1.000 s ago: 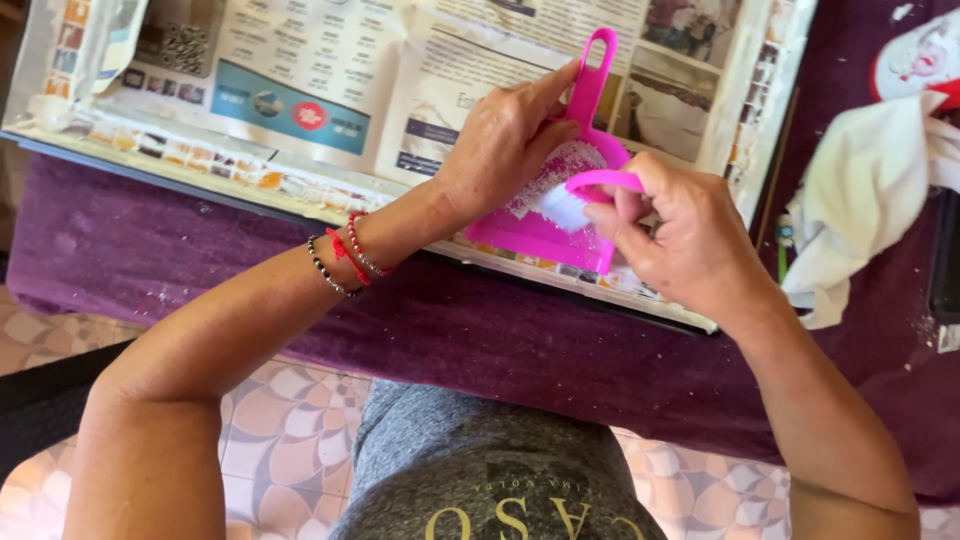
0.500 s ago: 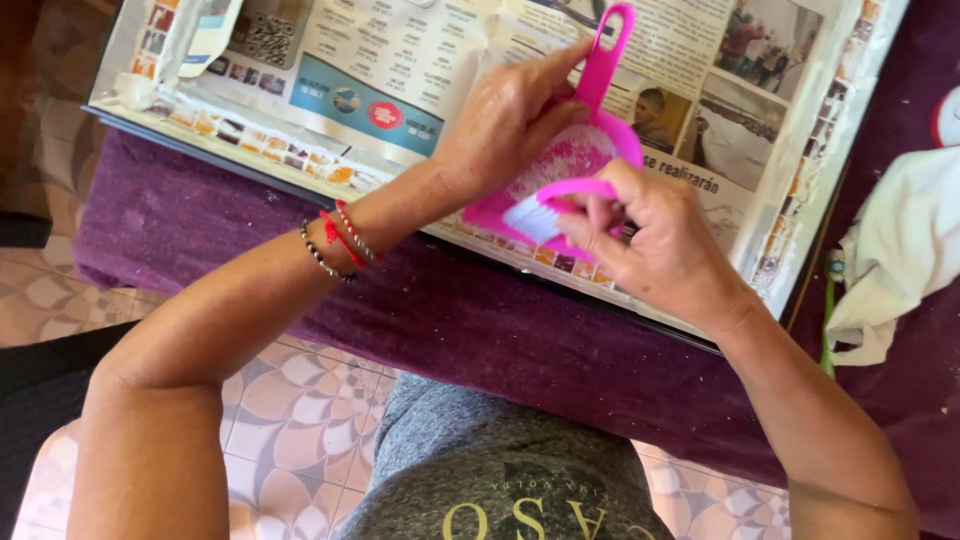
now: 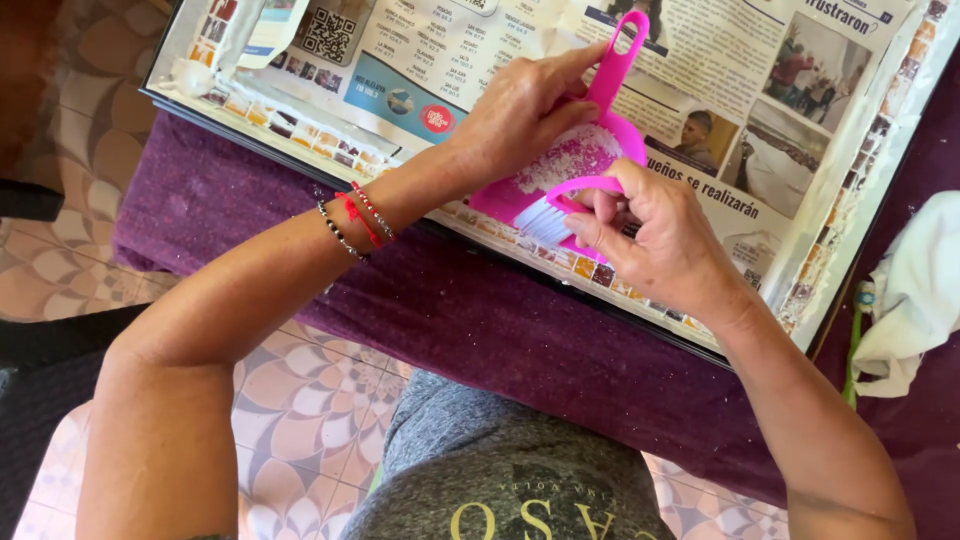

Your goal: Decorating the border of a picture frame with paste and fine white material

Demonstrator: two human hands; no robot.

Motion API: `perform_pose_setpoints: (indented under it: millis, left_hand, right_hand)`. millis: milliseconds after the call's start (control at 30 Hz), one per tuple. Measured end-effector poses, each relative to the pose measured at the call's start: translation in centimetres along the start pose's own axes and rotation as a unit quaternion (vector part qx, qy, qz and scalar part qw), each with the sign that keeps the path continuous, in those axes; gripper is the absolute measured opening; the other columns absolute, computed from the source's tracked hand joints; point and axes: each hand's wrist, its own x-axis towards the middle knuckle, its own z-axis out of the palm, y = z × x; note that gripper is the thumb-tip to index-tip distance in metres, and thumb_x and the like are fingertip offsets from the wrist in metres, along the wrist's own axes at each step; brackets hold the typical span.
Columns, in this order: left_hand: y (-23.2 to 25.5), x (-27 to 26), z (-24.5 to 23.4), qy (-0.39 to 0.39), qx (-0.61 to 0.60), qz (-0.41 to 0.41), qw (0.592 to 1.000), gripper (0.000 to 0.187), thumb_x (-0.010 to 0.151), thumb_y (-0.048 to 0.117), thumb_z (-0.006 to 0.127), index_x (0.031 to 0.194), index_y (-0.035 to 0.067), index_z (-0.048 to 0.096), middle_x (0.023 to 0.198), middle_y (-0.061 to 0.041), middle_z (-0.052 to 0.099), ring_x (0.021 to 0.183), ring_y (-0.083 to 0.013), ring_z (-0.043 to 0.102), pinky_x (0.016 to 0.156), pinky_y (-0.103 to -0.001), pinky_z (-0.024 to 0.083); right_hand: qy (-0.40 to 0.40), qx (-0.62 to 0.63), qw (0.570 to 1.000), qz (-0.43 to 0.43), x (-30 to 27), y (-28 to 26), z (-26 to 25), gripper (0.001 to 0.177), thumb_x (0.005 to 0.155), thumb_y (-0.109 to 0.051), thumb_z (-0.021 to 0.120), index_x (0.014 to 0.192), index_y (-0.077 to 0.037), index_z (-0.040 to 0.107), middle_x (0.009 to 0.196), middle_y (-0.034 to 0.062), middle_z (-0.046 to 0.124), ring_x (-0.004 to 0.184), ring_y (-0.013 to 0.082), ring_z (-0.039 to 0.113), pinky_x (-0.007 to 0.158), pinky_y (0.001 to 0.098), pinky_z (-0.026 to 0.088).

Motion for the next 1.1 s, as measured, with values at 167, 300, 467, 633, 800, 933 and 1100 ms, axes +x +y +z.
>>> perform_pose_setpoints:
  millis: [167, 300, 467, 633, 800, 933, 1100]
  left_hand:
    - [-0.1, 0.6, 0.4, 0.005, 0.011, -0.004, 1.000, 0.050, 0.104, 0.018, 0.071, 0.146, 0.007, 0.047, 0.095, -0.005, 0.080, 0.089, -0.0312, 0.077, 0.076, -0.043, 0.053]
    - [0.1, 0.8, 0.5, 0.005, 0.011, 0.003, 1.000, 0.051, 0.103, 0.017, 0.072, 0.146, 0.006, 0.046, 0.098, -0.007, 0.082, 0.089, -0.0325, 0.077, 0.077, -0.044, 0.054]
    - [0.3, 0.9, 0.5, -0.007, 0.024, -0.004, 1.000, 0.051, 0.103, 0.016, 0.071, 0.146, 0.007, 0.046, 0.098, -0.009, 0.080, 0.090, -0.0370, 0.074, 0.074, -0.045, 0.051]
    - [0.3, 1.0, 0.6, -0.019, 0.030, -0.009, 0.999, 0.054, 0.101, 0.015, 0.072, 0.148, 0.006, 0.046, 0.099, -0.008, 0.080, 0.093, -0.0359, 0.075, 0.075, -0.046, 0.053]
    - [0.2, 1.1, 1.1, -0.035, 0.034, 0.007, 0.999, 0.053, 0.102, 0.014, 0.071, 0.147, 0.005, 0.046, 0.095, -0.011, 0.077, 0.090, -0.0373, 0.072, 0.074, -0.046, 0.050]
    - [0.6, 1.2, 0.6, -0.029, 0.033, 0.023, 0.999, 0.049, 0.105, 0.016, 0.071, 0.146, 0.003, 0.047, 0.095, -0.010, 0.078, 0.089, -0.0359, 0.074, 0.073, -0.046, 0.052]
    - [0.3, 1.2, 0.8, -0.037, 0.034, 0.004, 0.999, 0.054, 0.102, 0.016, 0.072, 0.148, 0.007, 0.045, 0.090, -0.011, 0.074, 0.085, -0.0366, 0.071, 0.073, -0.045, 0.049]
  right_hand:
    - [-0.025, 0.042, 0.999, -0.001, 0.3, 0.9, -0.2, 0.027, 0.098, 0.009, 0.061, 0.083, -0.007, 0.046, 0.110, 0.0278, 0.071, 0.120, 0.0363, 0.073, 0.084, 0.0278, 0.069]
    - [0.026, -0.010, 0.999, -0.037, 0.1, 2.4, -0.5, 0.029, 0.102, 0.004, 0.067, 0.084, -0.008, 0.047, 0.092, 0.0157, 0.067, 0.094, 0.0256, 0.077, 0.068, 0.0231, 0.068]
    - [0.007, -0.104, 0.994, -0.038, -0.5, 3.4, -0.4, 0.032, 0.097, -0.003, 0.077, 0.085, -0.012, 0.048, 0.069, -0.0025, 0.052, 0.066, 0.0110, 0.065, 0.060, 0.0254, 0.061]
    - [0.031, -0.039, 0.997, -0.053, -0.2, 1.1, -1.0, 0.031, 0.105, 0.004, 0.059, 0.081, -0.006, 0.043, 0.109, 0.0268, 0.074, 0.083, 0.0248, 0.082, 0.050, 0.0176, 0.065]
    - [-0.006, -0.065, 0.997, -0.047, -0.8, 2.7, -1.1, 0.027, 0.095, 0.013, 0.069, 0.086, -0.003, 0.050, 0.084, 0.0130, 0.062, 0.115, 0.0362, 0.075, 0.081, 0.0238, 0.068]
    - [-0.005, -0.041, 0.997, -0.061, -0.1, 0.2, -1.5, 0.026, 0.101, 0.006, 0.063, 0.081, -0.004, 0.049, 0.084, 0.0168, 0.072, 0.111, 0.0333, 0.077, 0.070, 0.0224, 0.069]
    - [0.009, -0.104, 0.993, -0.063, -0.9, 2.4, 0.3, 0.026, 0.098, 0.001, 0.074, 0.089, -0.005, 0.051, 0.076, 0.0059, 0.060, 0.062, 0.0127, 0.066, 0.048, 0.0180, 0.060]
